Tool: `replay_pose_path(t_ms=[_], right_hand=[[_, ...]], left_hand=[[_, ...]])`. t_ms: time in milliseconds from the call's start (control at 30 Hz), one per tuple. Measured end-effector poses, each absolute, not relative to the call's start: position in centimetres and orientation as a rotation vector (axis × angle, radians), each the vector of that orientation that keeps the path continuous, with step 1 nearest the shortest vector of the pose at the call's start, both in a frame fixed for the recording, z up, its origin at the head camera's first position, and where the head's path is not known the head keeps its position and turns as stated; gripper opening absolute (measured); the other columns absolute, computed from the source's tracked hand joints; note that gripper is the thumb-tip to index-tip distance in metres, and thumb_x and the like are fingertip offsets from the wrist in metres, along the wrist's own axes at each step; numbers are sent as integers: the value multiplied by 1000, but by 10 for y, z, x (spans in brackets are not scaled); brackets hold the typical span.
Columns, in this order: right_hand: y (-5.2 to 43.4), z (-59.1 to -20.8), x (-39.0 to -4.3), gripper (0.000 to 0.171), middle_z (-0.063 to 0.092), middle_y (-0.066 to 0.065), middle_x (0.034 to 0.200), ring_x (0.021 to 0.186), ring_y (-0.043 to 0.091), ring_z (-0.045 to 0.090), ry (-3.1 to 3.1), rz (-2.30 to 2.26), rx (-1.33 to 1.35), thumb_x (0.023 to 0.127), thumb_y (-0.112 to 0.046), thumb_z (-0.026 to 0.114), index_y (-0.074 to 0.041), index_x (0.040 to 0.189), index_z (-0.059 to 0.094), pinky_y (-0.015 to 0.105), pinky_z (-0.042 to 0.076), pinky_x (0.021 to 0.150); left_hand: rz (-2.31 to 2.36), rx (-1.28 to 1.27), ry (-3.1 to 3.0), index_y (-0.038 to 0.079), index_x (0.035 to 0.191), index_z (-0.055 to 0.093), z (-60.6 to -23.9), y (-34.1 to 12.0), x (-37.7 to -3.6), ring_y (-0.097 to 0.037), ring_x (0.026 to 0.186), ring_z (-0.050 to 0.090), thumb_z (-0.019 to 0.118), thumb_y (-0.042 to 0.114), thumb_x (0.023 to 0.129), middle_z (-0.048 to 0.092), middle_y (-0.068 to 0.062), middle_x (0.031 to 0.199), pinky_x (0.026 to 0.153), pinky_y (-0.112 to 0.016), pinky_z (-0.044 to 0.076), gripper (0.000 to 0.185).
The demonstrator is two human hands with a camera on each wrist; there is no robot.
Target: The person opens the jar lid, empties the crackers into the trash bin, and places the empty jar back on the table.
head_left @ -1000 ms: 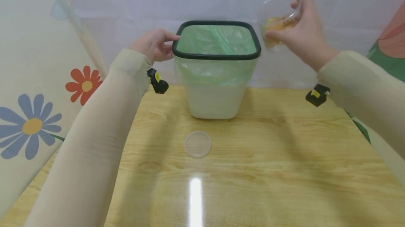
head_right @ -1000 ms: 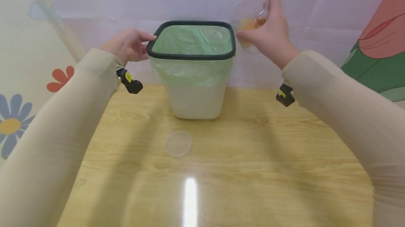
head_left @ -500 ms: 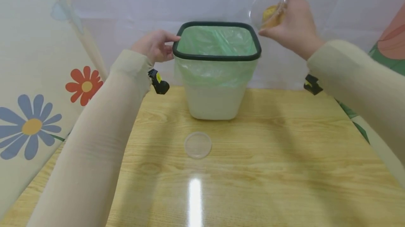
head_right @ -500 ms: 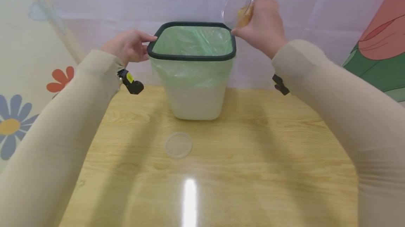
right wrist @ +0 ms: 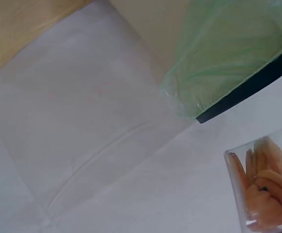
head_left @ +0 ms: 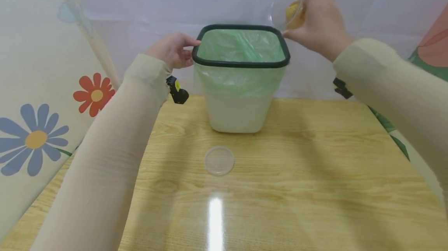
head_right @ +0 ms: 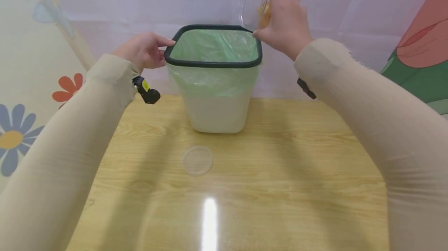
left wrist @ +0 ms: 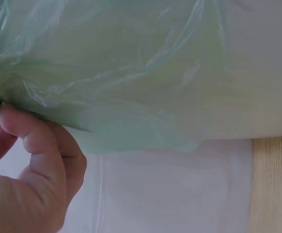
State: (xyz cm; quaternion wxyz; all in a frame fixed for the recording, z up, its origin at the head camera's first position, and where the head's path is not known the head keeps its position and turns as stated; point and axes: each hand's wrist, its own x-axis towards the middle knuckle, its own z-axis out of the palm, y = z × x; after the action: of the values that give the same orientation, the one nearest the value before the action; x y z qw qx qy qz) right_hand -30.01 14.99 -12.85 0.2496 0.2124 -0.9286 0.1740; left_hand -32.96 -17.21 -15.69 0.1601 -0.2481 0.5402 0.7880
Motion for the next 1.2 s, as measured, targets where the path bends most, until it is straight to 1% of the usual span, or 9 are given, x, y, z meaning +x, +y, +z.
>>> replay_pose_path(t_ms=[100,200,333,433,600,700,867,1033,1200], right_hand=[[151,-127,-301,91,28,15,152,138,30,25,-2508,405,599,84,-19,74,-10,153,15,43,27,113],[153,-126,-301,90,31,18,149,138,31,25,-2483,349,624,84,-19,76,-9,152,18,49,29,111],[154,-125,-301,90,32,22,148,138,34,25,-2489,305,637,83,-20,76,-7,150,18,58,32,107],[154,-124,-301,90,30,24,148,138,36,24,-2494,248,654,84,-21,75,-4,150,17,60,32,106],[155,-124,-305,88,28,21,151,138,38,24,-2462,128,686,84,-19,74,-4,150,18,65,33,101],[156,-123,-308,84,28,20,151,139,38,22,-2428,72,704,84,-17,72,-4,149,20,69,33,99],[158,-121,-313,79,29,22,150,140,41,20,-2382,-14,732,85,-18,68,-3,148,22,74,29,97],[159,-121,-317,79,28,23,151,140,44,20,-2373,-48,733,85,-19,67,-2,148,22,77,29,94],[158,-119,-318,79,25,22,153,141,43,18,-2405,-109,715,88,-20,65,-2,150,20,76,28,96]], left_hand=[[2241,-704,1560,17,122,58,-157,-168,-330,-15,73,57,58,10,98,60,-7,92,47,-29,42,26],[2237,-702,1581,15,121,59,-156,-164,-331,-15,73,56,58,9,97,60,-6,92,47,-29,42,24],[2236,-710,1591,12,118,61,-156,-159,-333,-14,76,54,59,8,97,58,-6,94,49,-28,43,22],[2236,-712,1598,12,117,62,-157,-158,-335,-14,77,52,59,9,97,57,-5,95,49,-27,42,20],[2243,-710,1602,11,117,62,-157,-158,-336,-14,78,53,59,8,97,57,-5,97,49,-27,43,20],[2244,-710,1601,11,117,62,-157,-157,-335,-14,78,54,59,7,97,57,-5,98,49,-27,43,21],[2242,-711,1594,11,117,61,-157,-157,-335,-14,75,54,58,7,97,57,-5,97,48,-27,42,21],[2243,-703,1586,12,119,60,-158,-157,-334,-14,74,53,58,7,97,56,-5,97,47,-28,41,22],[2245,-710,1594,11,117,61,-157,-156,-334,-15,70,52,58,8,97,56,-6,94,46,-28,40,21]])
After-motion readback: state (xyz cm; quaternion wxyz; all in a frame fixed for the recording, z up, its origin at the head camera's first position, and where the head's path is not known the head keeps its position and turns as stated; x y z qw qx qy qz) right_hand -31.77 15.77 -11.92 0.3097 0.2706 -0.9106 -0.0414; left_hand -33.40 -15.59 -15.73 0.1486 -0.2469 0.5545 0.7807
